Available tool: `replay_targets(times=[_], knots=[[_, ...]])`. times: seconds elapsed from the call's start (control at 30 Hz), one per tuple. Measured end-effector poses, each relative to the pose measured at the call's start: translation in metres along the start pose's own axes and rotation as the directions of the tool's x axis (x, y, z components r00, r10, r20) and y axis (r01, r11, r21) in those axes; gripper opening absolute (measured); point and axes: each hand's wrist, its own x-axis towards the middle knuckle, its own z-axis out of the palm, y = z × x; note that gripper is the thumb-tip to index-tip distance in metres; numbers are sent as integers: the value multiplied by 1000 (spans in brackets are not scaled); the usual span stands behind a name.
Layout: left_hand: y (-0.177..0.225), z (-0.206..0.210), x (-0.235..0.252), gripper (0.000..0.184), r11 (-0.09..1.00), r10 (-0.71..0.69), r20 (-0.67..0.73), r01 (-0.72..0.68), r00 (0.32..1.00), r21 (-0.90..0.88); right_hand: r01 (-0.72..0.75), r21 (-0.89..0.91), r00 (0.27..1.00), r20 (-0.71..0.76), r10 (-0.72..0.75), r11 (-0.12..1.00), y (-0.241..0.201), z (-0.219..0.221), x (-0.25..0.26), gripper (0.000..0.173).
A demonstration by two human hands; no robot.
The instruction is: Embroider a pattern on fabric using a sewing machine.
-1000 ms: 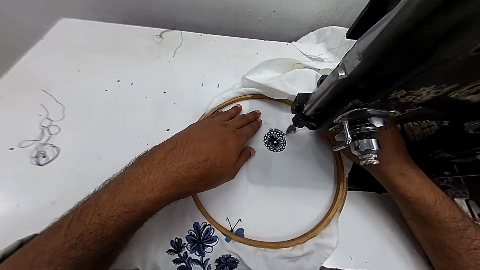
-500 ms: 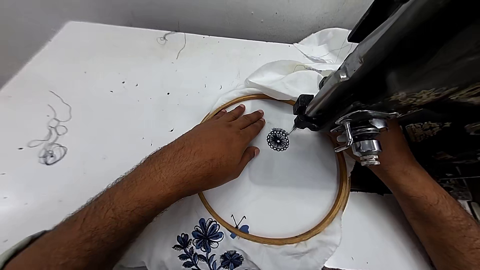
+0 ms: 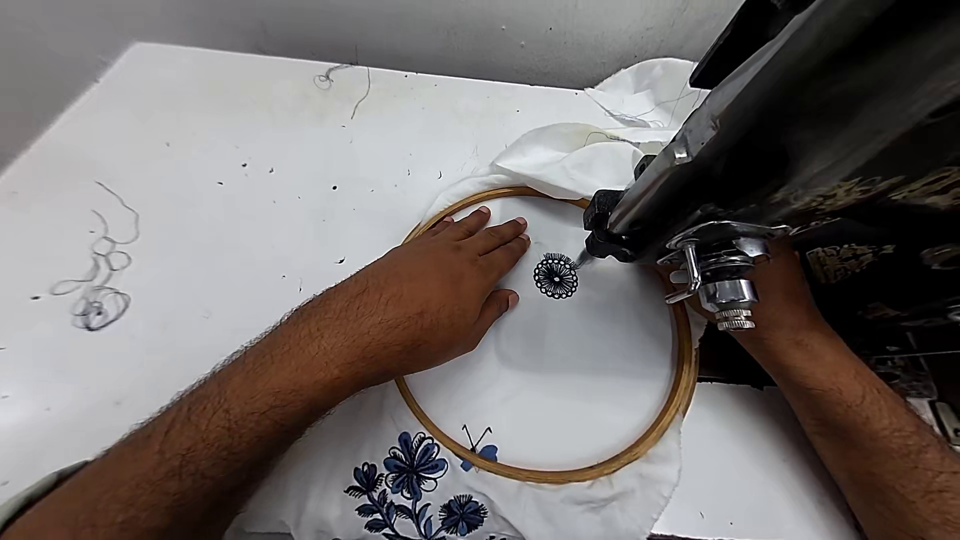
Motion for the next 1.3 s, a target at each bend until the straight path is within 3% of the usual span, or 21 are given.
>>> replay_targets(times=[0.13, 0.37, 0.53, 0.7, 0.93, 1.1, 1.3], knots=[[-3, -4, -3, 60, 1000, 4, 21, -3, 1000, -7, 84, 17, 996, -16, -84, 996, 0, 3, -2, 22], [-1, 0, 0, 60, 1000, -4, -2, 4, 1000, -10, 21, -56, 1000, 9, -21, 998, 3, 1, 1, 23], [-4, -4, -3, 60, 1000, -9, 20, 10, 1000, -11, 49, 0, 999, -11, -49, 999, 0, 5, 0, 24], [-2, 1, 2, 60, 1000, -1, -12, 1, 1000, -6, -17, 38, 1000, 3, 17, 999, -1, -1, -1, 21], [-4, -4, -2, 60, 1000, -9, 24, 9, 1000, -11, 122, 27, 992, -33, -121, 992, 3, 6, 1, 22], [-3, 1, 2, 60, 1000, 5, -5, -5, 1000, -8, 95, -41, 995, -20, -96, 995, 5, 3, 1, 22], [-6, -3, 0, 60, 1000, -3, 15, 3, 1000, -12, 80, 3, 997, -23, -80, 997, 3, 6, 0, 23]])
